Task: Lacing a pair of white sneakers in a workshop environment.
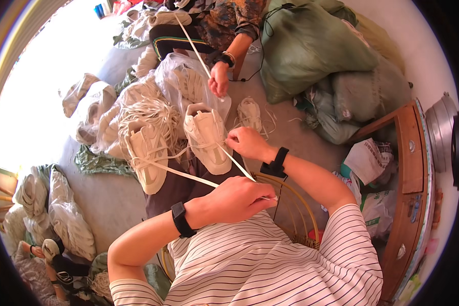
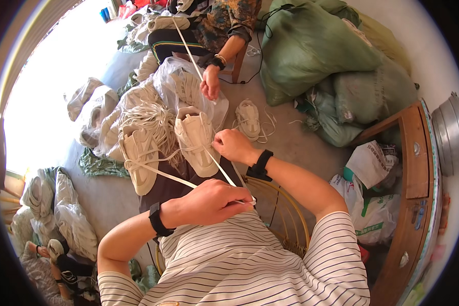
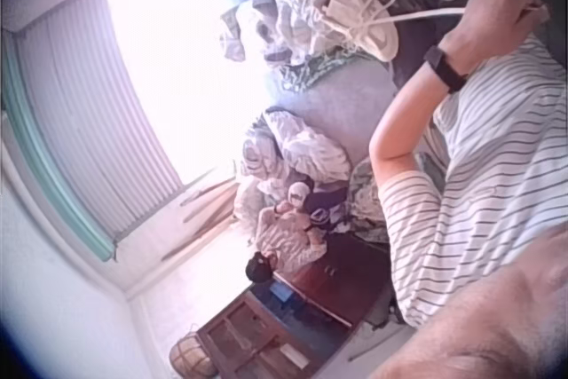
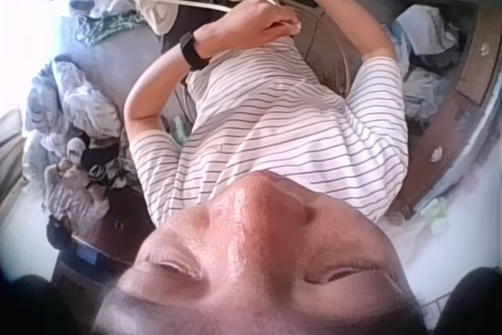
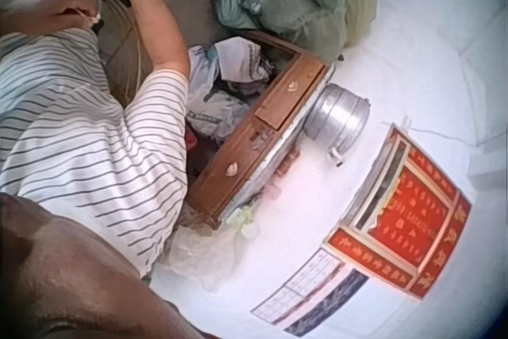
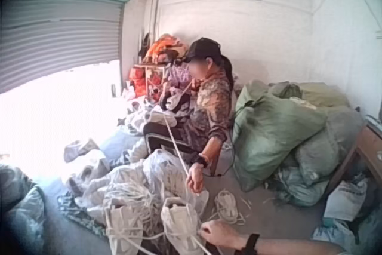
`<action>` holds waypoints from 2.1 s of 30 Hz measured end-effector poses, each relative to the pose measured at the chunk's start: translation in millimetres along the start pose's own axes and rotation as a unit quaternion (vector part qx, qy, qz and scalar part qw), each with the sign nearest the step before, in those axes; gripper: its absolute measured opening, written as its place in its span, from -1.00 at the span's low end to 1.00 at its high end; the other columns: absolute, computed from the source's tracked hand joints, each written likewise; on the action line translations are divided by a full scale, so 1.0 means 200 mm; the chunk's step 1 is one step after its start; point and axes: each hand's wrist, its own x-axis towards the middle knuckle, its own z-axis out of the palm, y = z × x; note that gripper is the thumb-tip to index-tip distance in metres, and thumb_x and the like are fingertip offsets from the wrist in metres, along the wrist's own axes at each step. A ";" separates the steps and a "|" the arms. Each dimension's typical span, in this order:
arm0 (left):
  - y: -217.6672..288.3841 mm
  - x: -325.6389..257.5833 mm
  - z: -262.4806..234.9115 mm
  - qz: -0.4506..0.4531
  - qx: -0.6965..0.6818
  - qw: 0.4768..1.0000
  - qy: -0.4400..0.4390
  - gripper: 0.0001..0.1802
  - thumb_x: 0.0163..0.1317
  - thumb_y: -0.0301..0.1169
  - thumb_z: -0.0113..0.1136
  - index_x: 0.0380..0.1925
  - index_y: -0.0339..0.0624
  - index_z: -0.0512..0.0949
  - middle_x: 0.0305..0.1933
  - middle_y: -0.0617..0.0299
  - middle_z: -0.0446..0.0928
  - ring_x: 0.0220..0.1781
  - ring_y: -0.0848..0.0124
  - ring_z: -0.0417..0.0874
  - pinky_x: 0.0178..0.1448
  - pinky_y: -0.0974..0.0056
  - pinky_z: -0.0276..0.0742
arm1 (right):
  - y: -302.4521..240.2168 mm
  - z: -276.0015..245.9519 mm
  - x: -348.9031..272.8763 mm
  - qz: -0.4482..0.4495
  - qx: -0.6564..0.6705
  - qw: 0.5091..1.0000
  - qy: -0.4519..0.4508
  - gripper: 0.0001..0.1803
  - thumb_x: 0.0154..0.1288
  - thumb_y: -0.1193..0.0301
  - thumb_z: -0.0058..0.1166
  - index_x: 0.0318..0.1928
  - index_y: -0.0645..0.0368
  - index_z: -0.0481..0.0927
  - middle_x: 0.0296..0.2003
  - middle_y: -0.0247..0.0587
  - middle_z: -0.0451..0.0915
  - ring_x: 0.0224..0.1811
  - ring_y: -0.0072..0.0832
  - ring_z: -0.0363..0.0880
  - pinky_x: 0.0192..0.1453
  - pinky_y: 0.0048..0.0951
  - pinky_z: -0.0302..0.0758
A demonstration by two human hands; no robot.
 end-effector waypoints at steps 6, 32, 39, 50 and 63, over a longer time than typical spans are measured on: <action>0.00 0.02 0.00 0.003 0.009 1.000 0.002 -0.82 0.31 -0.33 0.15 -0.22 -0.21 0.58 -0.47 0.07 0.61 -0.43 0.11 0.64 -0.33 0.14 0.51 | -0.08 0.00 0.03 -0.061 -0.093 0.993 0.028 -0.76 0.15 0.33 0.05 -0.51 0.25 0.58 -0.52 0.05 0.57 -0.44 0.01 0.56 -0.31 -0.04 0.45; -0.64 -0.03 -0.30 -0.273 0.001 0.919 0.286 -0.73 0.28 -0.38 0.10 -0.10 -0.30 0.59 -0.44 0.06 0.60 -0.42 0.31 0.62 -0.27 0.27 0.51 | 0.16 0.02 0.08 0.081 0.326 0.932 -0.135 0.02 0.28 0.23 0.23 0.48 0.31 -0.19 0.44 0.03 0.09 0.47 -0.29 0.11 0.46 -0.33 0.15; -0.67 0.01 -0.34 -0.302 -0.136 0.912 0.243 -0.70 0.35 -0.35 0.08 -0.09 -0.38 0.58 -0.54 0.34 0.46 -0.50 0.60 0.44 -0.35 0.41 0.40 | 0.13 0.02 0.09 0.043 0.387 0.910 -0.143 -0.03 0.31 0.35 0.20 0.48 0.31 -0.19 0.42 -0.05 0.13 0.42 -0.43 0.17 0.46 -0.37 0.15; -0.68 0.15 -0.44 -0.359 -0.133 0.910 0.161 -0.69 0.34 -0.22 0.10 -0.43 -0.23 0.61 -0.65 0.43 0.38 -0.58 0.62 0.33 -0.44 0.44 0.23 | 0.18 0.11 0.00 -0.002 0.356 0.934 -0.030 -0.10 0.32 0.31 0.15 0.46 0.35 -0.10 0.47 0.15 -0.04 0.54 -0.26 -0.09 0.53 -0.36 -0.04; -0.70 0.45 -0.38 -0.391 -0.248 0.878 0.124 -0.71 0.41 -0.26 0.05 -0.35 -0.24 0.61 -0.74 0.43 0.31 -0.72 0.66 0.20 -0.59 0.47 0.08 | 0.38 0.02 -0.08 -0.016 0.217 0.971 0.101 -0.20 0.35 0.31 0.09 0.43 0.37 0.00 0.41 0.28 0.02 0.51 0.02 -0.08 0.48 -0.16 0.11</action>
